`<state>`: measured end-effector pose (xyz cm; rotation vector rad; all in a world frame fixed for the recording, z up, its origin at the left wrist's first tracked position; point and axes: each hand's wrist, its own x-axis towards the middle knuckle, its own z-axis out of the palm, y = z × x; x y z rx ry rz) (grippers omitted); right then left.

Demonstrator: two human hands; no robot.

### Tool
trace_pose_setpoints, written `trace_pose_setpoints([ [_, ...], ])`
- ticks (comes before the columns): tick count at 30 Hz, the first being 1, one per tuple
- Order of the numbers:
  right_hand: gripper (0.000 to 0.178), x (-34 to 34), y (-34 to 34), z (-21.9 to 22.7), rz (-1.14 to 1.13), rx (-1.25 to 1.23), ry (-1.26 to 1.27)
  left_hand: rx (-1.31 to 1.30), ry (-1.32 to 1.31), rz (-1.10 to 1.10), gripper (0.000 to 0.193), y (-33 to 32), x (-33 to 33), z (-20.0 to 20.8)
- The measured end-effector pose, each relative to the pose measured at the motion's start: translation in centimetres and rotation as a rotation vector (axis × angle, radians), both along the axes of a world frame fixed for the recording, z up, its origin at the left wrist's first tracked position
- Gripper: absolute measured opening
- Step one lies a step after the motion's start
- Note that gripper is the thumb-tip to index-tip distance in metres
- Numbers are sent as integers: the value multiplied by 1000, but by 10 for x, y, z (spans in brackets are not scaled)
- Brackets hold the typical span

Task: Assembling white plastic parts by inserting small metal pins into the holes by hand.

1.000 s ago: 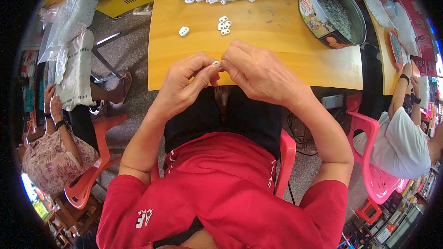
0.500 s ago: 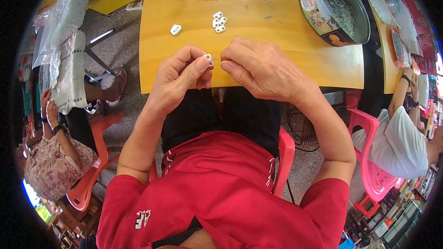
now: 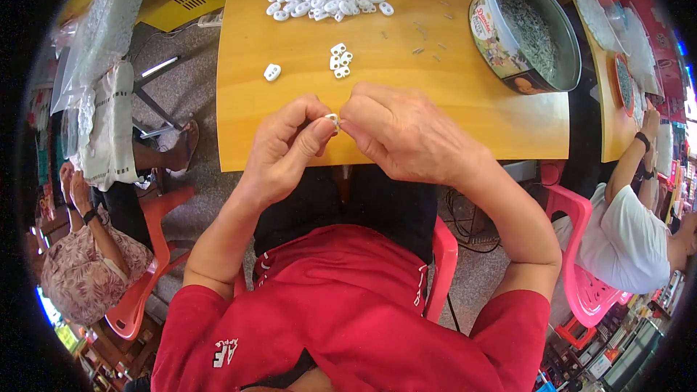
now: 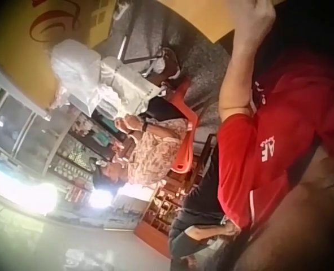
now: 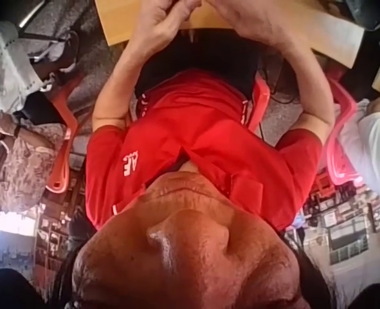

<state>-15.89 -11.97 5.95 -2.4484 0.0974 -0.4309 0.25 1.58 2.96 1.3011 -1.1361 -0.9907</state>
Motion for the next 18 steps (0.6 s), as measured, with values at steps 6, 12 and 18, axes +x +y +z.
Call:
trace_pose_setpoints([
  [6,5,1,-1,-2,-32,206,3,-47,-61,24,9,-7,-4,1],
  [12,8,0,-10,-15,-44,248,43,95,27,-2,10,-11,3,-8],
  [18,15,10,-60,-1,-312,197,108,25,315,55,10,-13,12,-10],
])
